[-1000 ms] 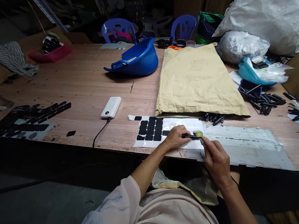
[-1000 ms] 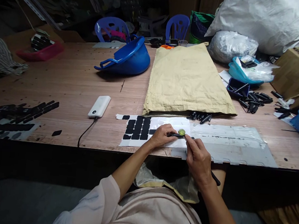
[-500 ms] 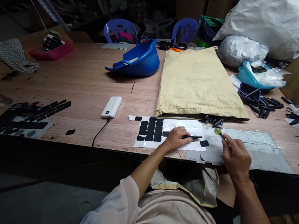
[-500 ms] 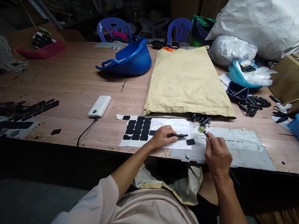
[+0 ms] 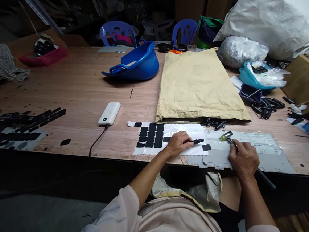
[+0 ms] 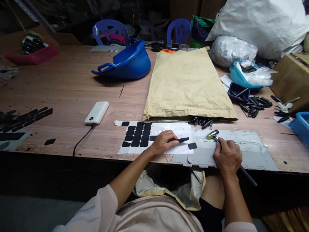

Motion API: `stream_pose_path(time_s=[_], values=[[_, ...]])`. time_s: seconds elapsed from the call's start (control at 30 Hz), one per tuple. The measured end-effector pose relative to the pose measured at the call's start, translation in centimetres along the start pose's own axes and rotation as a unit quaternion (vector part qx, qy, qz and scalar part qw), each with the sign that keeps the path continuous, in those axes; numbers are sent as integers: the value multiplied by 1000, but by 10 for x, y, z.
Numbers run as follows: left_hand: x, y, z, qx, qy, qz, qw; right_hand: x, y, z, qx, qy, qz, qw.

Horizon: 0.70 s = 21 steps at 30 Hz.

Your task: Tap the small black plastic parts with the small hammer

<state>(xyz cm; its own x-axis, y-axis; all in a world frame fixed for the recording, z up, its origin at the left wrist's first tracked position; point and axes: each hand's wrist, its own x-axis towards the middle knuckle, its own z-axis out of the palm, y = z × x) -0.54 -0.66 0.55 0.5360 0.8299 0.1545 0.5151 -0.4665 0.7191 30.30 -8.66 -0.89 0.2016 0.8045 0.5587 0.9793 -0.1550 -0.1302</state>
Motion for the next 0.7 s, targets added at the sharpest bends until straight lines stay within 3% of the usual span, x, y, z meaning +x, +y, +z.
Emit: stream_pose_path(time_s=[0.13,0.23,0.3,0.37,0.47,0.53,0.6,0.7], values=[[-38,23,0,-30,1,65,997,-1,0,0,-7,-6,6,1000],[-80,40,9,-115,-91,92,985,-1,-1,-1,-9,-15,14,1000],[-102,43,19,-130,-167,59,976,-1,-2,-1,-8,-21,19,1000],[-115,37,31,-81,-215,-27,973,0,-3,-2,-6,-23,21,999],[-121,23,45,42,-269,-189,943,0,-3,-2,-4,-21,22,1000],[-120,19,48,86,-300,-237,920,0,-3,-2,-3,-21,22,1000],[-116,24,43,75,-312,-214,923,0,-4,-2,-3,-21,22,1000],[-97,45,23,-48,-314,-121,940,-1,-4,-1,-8,-15,19,1000]])
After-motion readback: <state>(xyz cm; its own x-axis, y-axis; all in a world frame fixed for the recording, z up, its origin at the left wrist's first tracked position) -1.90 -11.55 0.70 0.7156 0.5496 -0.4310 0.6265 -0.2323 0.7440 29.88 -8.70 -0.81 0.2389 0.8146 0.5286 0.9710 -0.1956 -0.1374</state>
